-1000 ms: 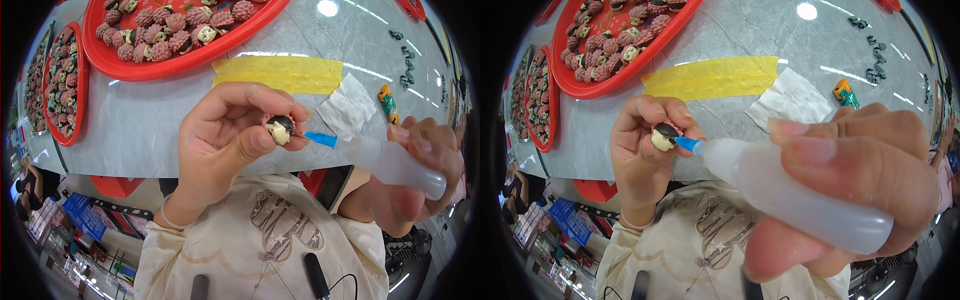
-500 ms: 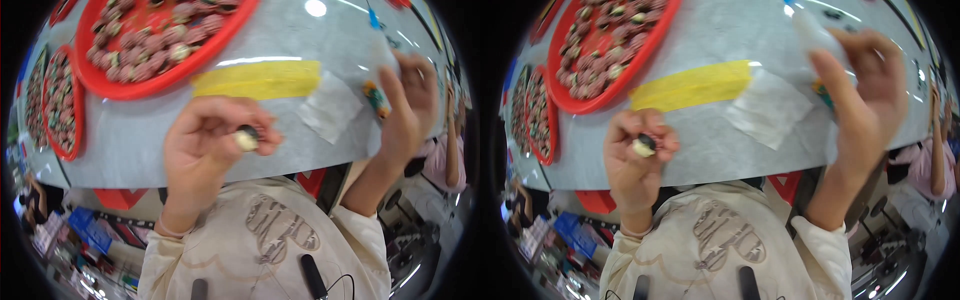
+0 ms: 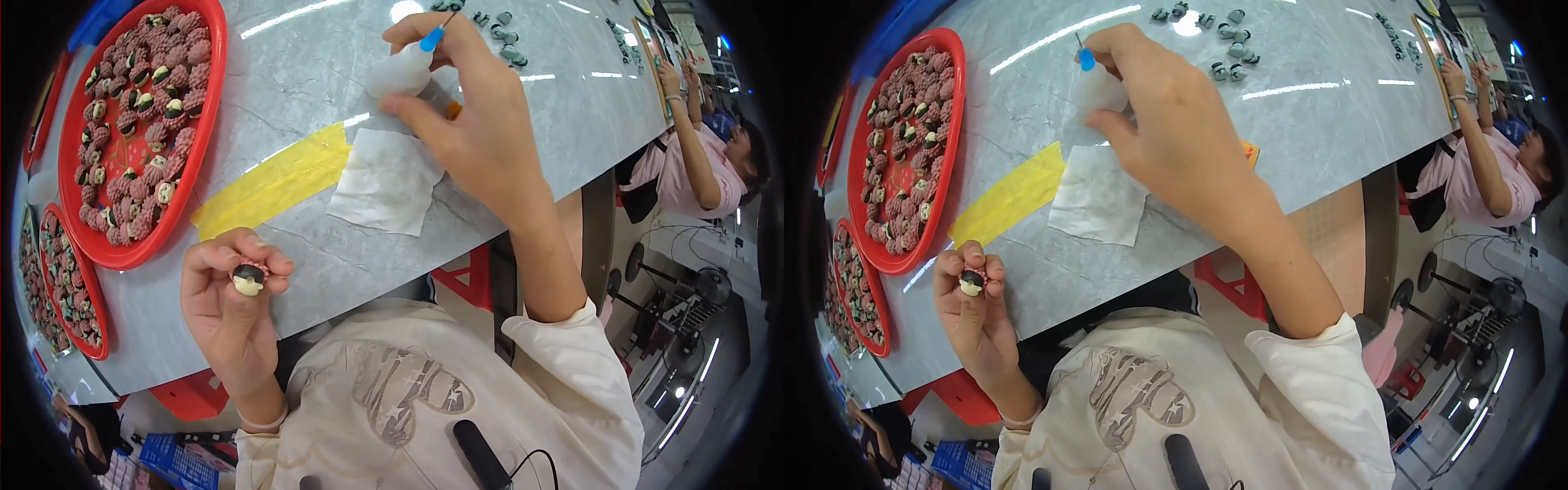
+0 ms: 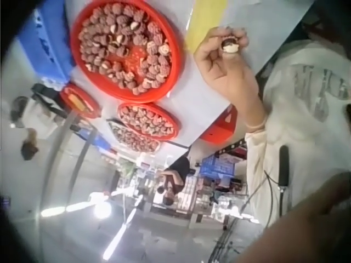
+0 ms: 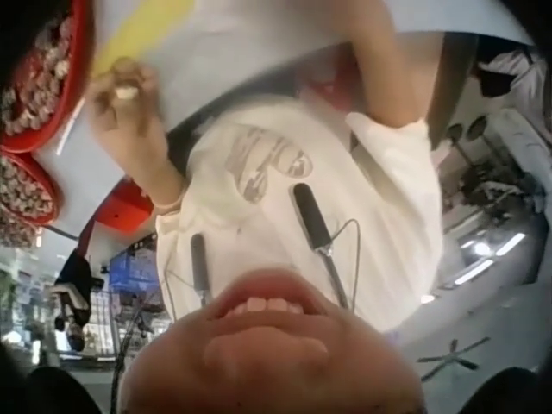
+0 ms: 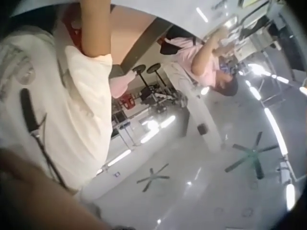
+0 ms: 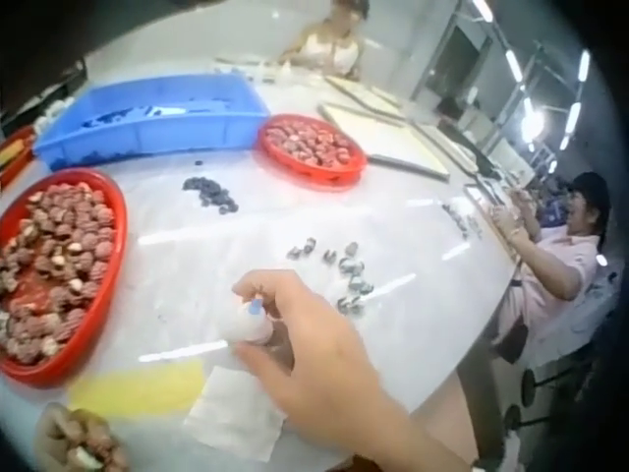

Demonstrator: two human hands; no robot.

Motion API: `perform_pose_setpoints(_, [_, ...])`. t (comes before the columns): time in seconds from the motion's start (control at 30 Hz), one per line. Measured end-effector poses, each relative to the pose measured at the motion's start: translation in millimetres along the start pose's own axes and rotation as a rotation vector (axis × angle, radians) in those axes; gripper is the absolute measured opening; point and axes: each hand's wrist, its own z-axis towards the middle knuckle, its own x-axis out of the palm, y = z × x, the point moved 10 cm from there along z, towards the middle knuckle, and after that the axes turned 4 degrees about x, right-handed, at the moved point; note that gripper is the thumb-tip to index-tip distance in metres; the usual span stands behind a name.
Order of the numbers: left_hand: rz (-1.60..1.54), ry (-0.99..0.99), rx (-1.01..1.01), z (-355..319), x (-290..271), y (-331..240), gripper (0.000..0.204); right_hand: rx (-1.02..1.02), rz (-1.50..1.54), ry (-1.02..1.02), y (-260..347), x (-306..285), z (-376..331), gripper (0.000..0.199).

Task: The person assembles miniature figurines by picking head pieces from a tray, applying adhesive from a dispenser bottle, attaching body pieces by hand, and placing the assembled figurines into another tray.

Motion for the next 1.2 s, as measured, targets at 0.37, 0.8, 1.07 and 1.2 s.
perform_pose_setpoints(0.37, [0.062, 0.021, 0.010, 0, 6, -3, 0.022, 0.046, -0.517, 0.024, -36, -46, -10, 0.018])
perform_pose_setpoints(0.8, [-0.169, 0.146, -0.058, -9, 31, 2, 0.029, 0.547, 0.844, 0.228, -5, -12, -49, 0.027])
perform_pose_setpoints(1.07, [-0.059, 0.135, -0.107, -11, 39, 9, 0.037, 0.494, 0.887, 0.254, 36, 23, -54, 0.025])
perform_pose_setpoints(1.2, [-0.054, 0.096, -0.105, -13, 33, 8, 0.039, 0.249, 0.733, 0.285, 62, 26, -50, 0.023])
